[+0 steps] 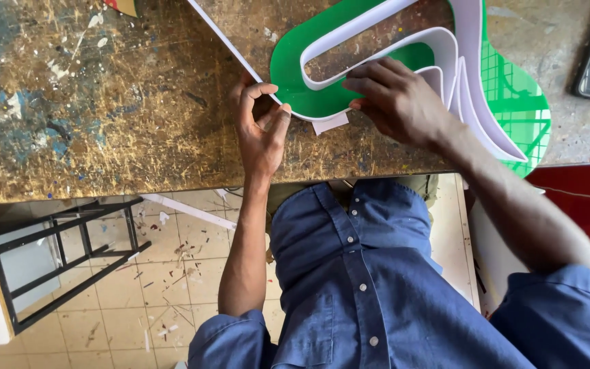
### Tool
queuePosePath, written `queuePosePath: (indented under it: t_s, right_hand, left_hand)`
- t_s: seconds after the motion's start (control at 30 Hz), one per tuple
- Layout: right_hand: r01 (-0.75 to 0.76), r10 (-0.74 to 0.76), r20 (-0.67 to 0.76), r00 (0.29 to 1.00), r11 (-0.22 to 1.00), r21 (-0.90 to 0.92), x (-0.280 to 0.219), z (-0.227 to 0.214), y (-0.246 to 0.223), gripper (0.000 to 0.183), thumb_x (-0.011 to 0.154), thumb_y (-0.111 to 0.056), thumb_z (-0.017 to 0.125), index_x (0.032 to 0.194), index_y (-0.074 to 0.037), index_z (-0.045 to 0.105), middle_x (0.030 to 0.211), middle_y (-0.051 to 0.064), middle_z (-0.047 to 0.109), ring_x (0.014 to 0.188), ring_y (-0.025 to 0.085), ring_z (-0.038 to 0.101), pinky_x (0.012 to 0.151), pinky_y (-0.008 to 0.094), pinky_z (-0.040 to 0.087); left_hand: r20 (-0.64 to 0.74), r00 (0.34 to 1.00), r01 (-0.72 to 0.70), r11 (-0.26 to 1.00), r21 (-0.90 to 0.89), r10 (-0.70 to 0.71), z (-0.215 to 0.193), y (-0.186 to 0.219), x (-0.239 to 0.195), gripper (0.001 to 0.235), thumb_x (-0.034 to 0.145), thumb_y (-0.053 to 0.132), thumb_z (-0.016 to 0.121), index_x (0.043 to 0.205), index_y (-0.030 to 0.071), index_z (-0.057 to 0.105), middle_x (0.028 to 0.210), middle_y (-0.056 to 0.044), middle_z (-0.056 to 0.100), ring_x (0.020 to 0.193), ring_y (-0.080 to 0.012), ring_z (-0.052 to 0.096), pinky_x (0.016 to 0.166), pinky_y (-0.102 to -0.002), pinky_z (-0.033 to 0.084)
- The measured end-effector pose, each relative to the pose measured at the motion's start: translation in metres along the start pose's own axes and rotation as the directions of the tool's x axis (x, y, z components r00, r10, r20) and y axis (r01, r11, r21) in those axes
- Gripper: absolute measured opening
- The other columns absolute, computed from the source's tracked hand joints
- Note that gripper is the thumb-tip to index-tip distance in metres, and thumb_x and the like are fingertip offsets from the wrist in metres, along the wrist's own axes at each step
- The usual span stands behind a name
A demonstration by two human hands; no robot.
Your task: Assembling a 3D sign letter by gluing a plastic edging strip to an acrylic base.
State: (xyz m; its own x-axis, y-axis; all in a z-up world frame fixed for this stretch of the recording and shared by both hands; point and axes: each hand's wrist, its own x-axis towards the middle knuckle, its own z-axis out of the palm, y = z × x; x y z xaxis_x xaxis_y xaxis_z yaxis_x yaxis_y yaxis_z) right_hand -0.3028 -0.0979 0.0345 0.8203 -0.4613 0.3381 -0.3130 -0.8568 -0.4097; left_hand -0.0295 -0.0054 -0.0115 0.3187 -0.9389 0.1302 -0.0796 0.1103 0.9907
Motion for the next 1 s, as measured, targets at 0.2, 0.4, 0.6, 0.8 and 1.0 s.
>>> queuePosePath:
  t_s: [0.2,0.4,0.6,0.8,1.0]
  right_hand:
    - [-0.048,-0.063,-0.471,0.880,0.974,-0.219,-0.045,0.072,-0.037,0.016,0.114,-0.011,0.068,0.113,-0.003,0.083,0.120,0.020,0.078,0.104,0.043,0.074,0.095,0.052,0.062]
    - [-0.191,0.129,-0.451,0.883,0.977,-0.095,-0.046,0.088,-0.069,0.020,0.114,-0.010,0.066,0.123,-0.004,0.082,0.123,0.017,0.078,0.111,0.042,0.075,0.095,0.050,0.059]
    - [-0.302,0.212,-0.524,0.825,0.949,-0.091,-0.050,0.095,-0.074,0.022,0.113,-0.013,0.071,0.129,-0.002,0.080,0.131,0.022,0.079,0.119,0.044,0.075,0.109,0.055,0.054]
    - [-0.299,0.220,-0.500,0.838,0.951,-0.083,-0.052,0.095,-0.069,0.023,0.112,-0.010,0.069,0.132,-0.004,0.078,0.137,0.020,0.079,0.129,0.042,0.073,0.112,0.055,0.052]
    - [-0.347,0.259,-0.438,0.861,0.928,-0.134,-0.053,0.099,-0.072,0.029,0.112,-0.012,0.070,0.139,-0.012,0.078,0.134,0.015,0.077,0.133,0.039,0.070,0.114,0.055,0.052]
  left_hand:
    - [0.018,0.999,0.033,0.999,-0.041,-0.032,-0.002,-0.009,0.001,0.033,0.106,0.014,0.081,0.136,0.017,0.067,0.177,-0.013,0.030,0.160,-0.0457,0.042,0.123,-0.056,0.060]
    - [0.030,0.999,0.043,0.999,-0.005,-0.043,-0.001,0.000,0.002,0.032,0.107,0.014,0.080,0.136,0.018,0.067,0.174,-0.017,0.031,0.152,-0.0540,0.052,0.120,-0.060,0.061]
    - [0.019,0.999,0.046,0.999,0.014,-0.046,-0.002,-0.007,0.002,0.033,0.106,0.016,0.083,0.135,0.018,0.068,0.173,-0.015,0.032,0.150,-0.0528,0.057,0.118,-0.057,0.064]
    - [0.043,0.998,0.036,0.999,0.016,-0.036,-0.004,0.002,0.005,0.033,0.105,0.018,0.079,0.136,0.013,0.066,0.174,-0.023,0.029,0.151,-0.0607,0.052,0.119,-0.062,0.061]
    - [0.110,0.994,-0.003,0.995,0.097,-0.007,-0.012,-0.021,0.001,0.040,0.111,0.029,0.077,0.150,0.021,0.074,0.172,-0.015,0.030,0.161,-0.0454,0.037,0.121,-0.060,0.057]
